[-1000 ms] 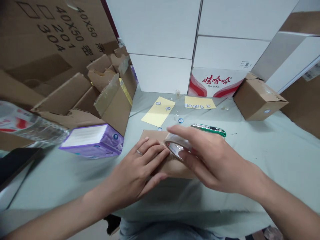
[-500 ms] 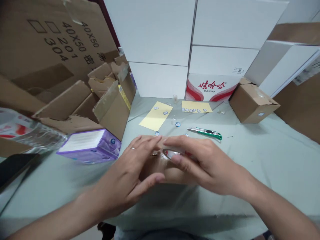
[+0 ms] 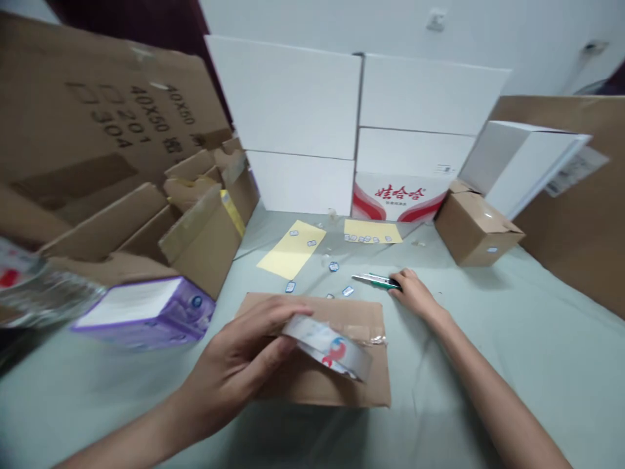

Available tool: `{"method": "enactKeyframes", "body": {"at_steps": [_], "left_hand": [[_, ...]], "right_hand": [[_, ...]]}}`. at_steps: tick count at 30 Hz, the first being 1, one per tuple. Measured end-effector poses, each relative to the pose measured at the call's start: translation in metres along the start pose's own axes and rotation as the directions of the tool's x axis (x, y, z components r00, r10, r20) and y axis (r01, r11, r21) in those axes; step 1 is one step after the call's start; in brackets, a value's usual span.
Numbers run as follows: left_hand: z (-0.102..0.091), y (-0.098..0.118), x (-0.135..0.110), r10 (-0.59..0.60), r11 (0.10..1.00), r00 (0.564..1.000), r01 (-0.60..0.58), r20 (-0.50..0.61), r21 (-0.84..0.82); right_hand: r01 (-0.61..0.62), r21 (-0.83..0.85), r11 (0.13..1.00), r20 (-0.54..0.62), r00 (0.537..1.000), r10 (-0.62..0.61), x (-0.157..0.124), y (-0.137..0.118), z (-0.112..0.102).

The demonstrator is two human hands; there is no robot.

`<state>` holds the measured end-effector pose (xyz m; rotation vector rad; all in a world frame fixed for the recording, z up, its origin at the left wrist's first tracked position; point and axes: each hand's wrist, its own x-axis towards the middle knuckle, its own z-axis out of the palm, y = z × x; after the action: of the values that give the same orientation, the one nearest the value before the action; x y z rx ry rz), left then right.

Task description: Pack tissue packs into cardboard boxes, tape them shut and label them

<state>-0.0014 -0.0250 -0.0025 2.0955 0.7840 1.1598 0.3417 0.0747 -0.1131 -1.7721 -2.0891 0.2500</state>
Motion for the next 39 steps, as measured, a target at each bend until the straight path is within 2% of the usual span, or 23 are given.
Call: {"method": "enactKeyframes", "body": {"at_steps": [1,3,7,10,12,15,18,21,23,25,26,28,29,31,33,36,39], "left_hand": [[0.0,0.001,0.003,-0.019,0.999,1.0,0.019,-0.005,-0.036],[0.001,0.0,0.009,-0.048,0.995,0.999,0.047,-0.017,-0.085],[0.001,-0.006,0.013,-0.025,0.988,0.999,0.019,-0.031,-0.152],[0.001,-0.006,0.012,-0.015,0.984,0.999,0.009,-0.031,-0.178],[0.001,-0.003,0.011,-0.063,0.981,0.998,0.06,-0.015,-0.185],[-0.001,0.0,0.01,-0.129,0.974,0.992,0.129,0.01,-0.186],[-0.003,-0.001,0.008,-0.109,0.979,0.994,0.11,0.015,-0.171],[-0.003,-0.003,0.003,-0.08,0.986,0.997,0.076,-0.02,-0.151],[-0.003,-0.005,0.001,-0.138,0.976,0.987,0.123,-0.077,-0.177],[-0.004,-0.007,0.002,-0.29,0.923,0.946,0.237,-0.145,-0.304],[-0.005,-0.009,0.003,-0.38,0.869,0.91,0.29,-0.167,-0.4],[-0.011,-0.012,0.009,-0.516,0.743,0.838,0.335,-0.177,-0.58],[-0.015,-0.013,0.014,-0.541,0.701,0.822,0.324,-0.178,-0.635],[-0.024,-0.016,0.024,-0.531,0.701,0.825,0.297,-0.195,-0.649],[-0.031,-0.019,0.035,-0.505,0.749,0.844,0.327,-0.179,-0.576],[-0.036,-0.02,0.045,-0.521,0.779,0.849,0.431,-0.085,-0.456],[-0.032,-0.017,0.049,-0.516,0.792,0.856,0.465,-0.027,-0.395]], "right_hand": [[0.028,-0.005,1.0,-0.003,1.0,-0.028,-0.001,0.003,0.002],[0.086,-0.009,0.996,-0.04,0.996,-0.086,-0.002,0.001,-0.006],[0.264,0.015,0.965,-0.113,0.959,-0.26,-0.004,-0.03,-0.053],[0.517,0.019,0.856,-0.055,0.855,-0.515,-0.009,-0.071,-0.079],[0.618,0.019,0.786,0.006,0.786,-0.619,-0.011,-0.093,-0.085],[0.663,0.043,0.748,0.078,0.744,-0.664,-0.008,-0.113,-0.084],[0.677,0.059,0.733,0.123,0.724,-0.679,-0.002,-0.123,-0.084],[0.688,0.06,0.723,0.158,0.708,-0.688,0.0,-0.125,-0.09],[0.696,0.068,0.715,0.168,0.698,-0.696,-0.004,-0.119,-0.095],[0.676,0.073,0.733,0.168,0.717,-0.677,-0.008,-0.106,-0.096],[0.646,0.073,0.76,0.157,0.745,-0.648,-0.01,-0.097,-0.094],[0.521,0.076,0.85,0.096,0.845,-0.526,-0.01,-0.075,-0.085],[0.431,0.081,0.899,0.046,0.899,-0.435,-0.008,-0.063,-0.077],[0.232,0.09,0.969,-0.059,0.972,-0.227,-0.002,-0.038,-0.057],[0.097,0.082,0.992,-0.11,0.99,-0.088,0.004,-0.017,-0.032],[0.016,0.092,0.996,-0.131,0.991,-0.004,0.013,0.0,-0.003],[-0.006,0.141,0.99,-0.184,0.982,0.032,0.015,-0.01,-0.001]]}}
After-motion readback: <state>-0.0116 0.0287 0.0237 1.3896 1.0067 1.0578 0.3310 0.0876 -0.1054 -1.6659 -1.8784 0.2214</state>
